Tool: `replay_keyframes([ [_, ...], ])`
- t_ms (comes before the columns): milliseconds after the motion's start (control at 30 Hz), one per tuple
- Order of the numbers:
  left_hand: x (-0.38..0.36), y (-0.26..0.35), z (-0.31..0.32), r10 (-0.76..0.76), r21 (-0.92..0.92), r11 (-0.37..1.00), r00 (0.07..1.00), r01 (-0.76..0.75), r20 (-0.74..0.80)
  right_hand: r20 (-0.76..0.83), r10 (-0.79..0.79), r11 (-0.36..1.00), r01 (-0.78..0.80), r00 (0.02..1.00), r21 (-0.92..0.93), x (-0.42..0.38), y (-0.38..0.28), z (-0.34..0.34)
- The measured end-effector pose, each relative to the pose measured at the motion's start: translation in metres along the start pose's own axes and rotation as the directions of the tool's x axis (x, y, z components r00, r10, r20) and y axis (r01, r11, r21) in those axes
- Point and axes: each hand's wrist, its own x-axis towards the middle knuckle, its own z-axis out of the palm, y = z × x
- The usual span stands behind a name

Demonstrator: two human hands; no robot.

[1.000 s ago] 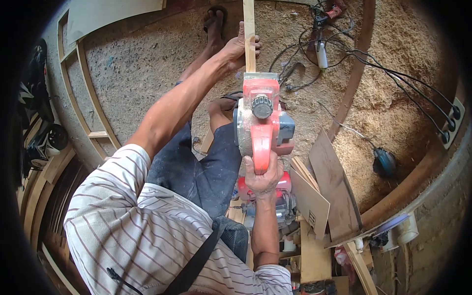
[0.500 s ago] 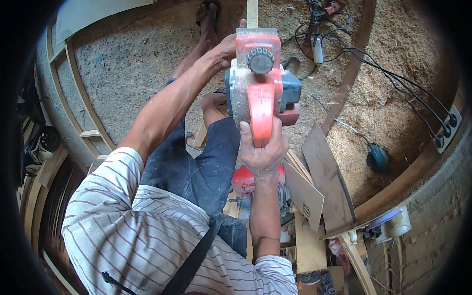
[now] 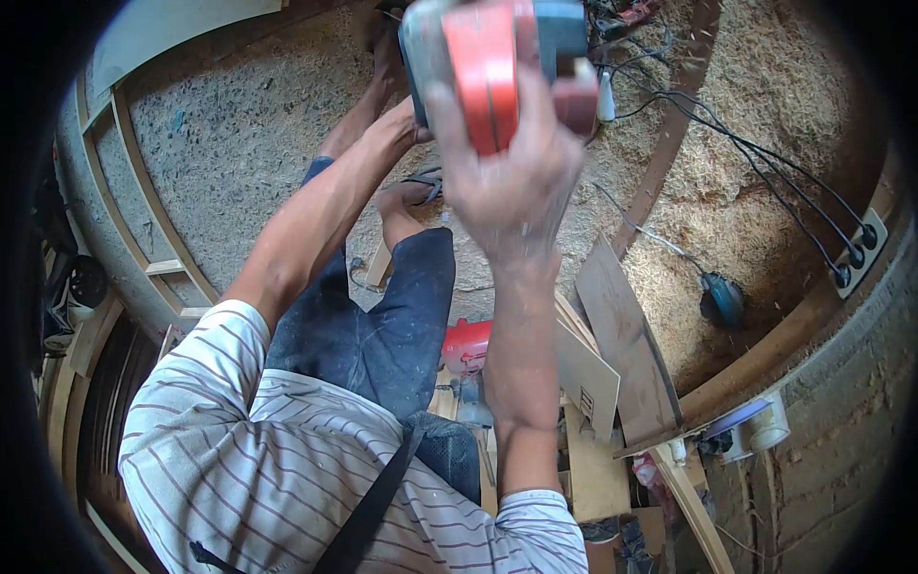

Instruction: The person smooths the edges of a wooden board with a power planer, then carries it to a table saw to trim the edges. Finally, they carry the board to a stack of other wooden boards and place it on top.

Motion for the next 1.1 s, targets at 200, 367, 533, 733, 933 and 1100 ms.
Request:
replay_keyframes([
  [200,0.014,-0.025,-0.005,0.028,0.168,0.986,0.958,0.021,-0.284,-0.078,0.076,0.992,-0.068,0.994,0.102,0.056,-0.011,-0.012],
  [367,0.002,-0.029,-0.006,0.113,0.242,0.97,0.886,-0.001,-0.45,-0.056,0.374,0.907,-0.353,0.926,0.231,-0.012,-0.018,-0.064],
  [533,-0.011,-0.004,0.013,0.022,0.023,1.0,0.925,-0.015,-0.378,-0.039,0.543,0.834,-0.533,0.839,0.143,-0.109,-0.018,-0.106],
  [733,-0.015,0.077,0.074,-0.041,-0.351,0.932,0.989,0.089,0.142,-0.032,0.567,0.813,-0.566,0.823,-0.134,-0.219,0.008,-0.138],
  [933,0.016,0.136,0.167,0.155,-0.532,0.844,0.921,0.064,0.356,0.035,0.713,0.698,-0.702,0.701,-0.141,-0.259,0.004,-0.133],
  [1100,0.024,0.204,0.241,0.136,-0.436,0.898,0.908,0.055,0.396,0.058,0.776,0.63,-0.771,0.627,-0.091,-0.257,0.002,-0.117],
])
